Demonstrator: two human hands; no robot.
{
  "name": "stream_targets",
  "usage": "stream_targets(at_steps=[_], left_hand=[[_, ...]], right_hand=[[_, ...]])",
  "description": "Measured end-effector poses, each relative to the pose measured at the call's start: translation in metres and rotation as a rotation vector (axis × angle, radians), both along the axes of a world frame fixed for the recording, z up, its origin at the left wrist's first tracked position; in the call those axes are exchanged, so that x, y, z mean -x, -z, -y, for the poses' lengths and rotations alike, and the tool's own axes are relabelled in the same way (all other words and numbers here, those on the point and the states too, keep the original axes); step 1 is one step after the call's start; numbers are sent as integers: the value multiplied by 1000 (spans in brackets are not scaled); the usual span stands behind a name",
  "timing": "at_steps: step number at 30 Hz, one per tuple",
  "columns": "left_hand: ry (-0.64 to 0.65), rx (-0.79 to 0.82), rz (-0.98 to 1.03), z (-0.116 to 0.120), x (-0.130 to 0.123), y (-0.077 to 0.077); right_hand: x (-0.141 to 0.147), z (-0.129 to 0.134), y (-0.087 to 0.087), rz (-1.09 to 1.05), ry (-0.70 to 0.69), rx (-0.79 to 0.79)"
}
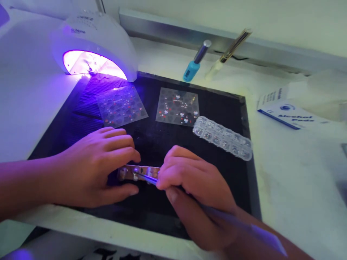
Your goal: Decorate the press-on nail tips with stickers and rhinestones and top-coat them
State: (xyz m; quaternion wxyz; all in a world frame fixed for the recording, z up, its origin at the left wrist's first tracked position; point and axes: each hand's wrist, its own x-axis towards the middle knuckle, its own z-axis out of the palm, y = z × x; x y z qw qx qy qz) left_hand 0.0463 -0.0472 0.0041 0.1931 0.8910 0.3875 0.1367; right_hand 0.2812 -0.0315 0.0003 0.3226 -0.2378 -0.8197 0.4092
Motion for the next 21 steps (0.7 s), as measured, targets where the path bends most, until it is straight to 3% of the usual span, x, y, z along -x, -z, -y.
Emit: stream_targets(at_steps=[21], left_hand=[[-2,17,27,1,3,2]], right_hand=[[-3,5,8,-146,72,178]])
